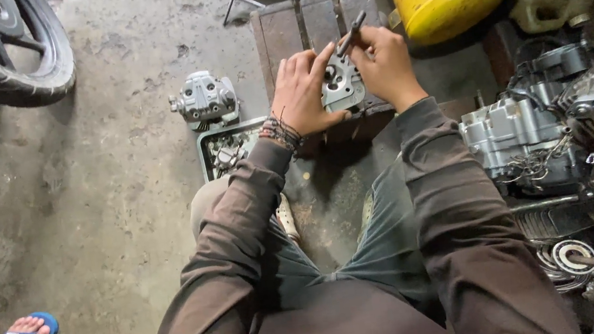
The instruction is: Testing valve movement and component fitment in a motorcycle cylinder head using a metal rod
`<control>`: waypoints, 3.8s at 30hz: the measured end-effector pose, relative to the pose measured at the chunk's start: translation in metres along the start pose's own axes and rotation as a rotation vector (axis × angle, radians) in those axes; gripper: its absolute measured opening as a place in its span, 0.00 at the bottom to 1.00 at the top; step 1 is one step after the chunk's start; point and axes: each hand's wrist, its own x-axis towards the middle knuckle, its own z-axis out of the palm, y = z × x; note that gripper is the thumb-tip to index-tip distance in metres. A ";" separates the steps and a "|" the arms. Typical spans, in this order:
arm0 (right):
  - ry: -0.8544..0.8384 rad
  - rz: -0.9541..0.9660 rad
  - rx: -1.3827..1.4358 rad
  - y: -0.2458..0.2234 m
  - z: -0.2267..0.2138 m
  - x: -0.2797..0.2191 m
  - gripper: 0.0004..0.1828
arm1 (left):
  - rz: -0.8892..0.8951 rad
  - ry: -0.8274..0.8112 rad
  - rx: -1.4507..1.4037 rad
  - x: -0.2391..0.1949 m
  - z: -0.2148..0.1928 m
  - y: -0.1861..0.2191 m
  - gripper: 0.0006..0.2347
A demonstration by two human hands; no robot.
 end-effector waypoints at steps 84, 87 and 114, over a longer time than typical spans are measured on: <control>0.179 0.199 0.578 0.025 -0.008 -0.005 0.20 | -0.031 0.015 0.019 -0.003 0.013 0.011 0.40; 0.131 0.176 0.561 0.019 -0.007 -0.005 0.16 | -0.033 0.012 0.037 -0.002 0.013 0.012 0.42; 0.195 0.176 0.447 0.015 -0.006 -0.005 0.09 | -0.043 0.036 0.042 -0.002 0.015 0.014 0.42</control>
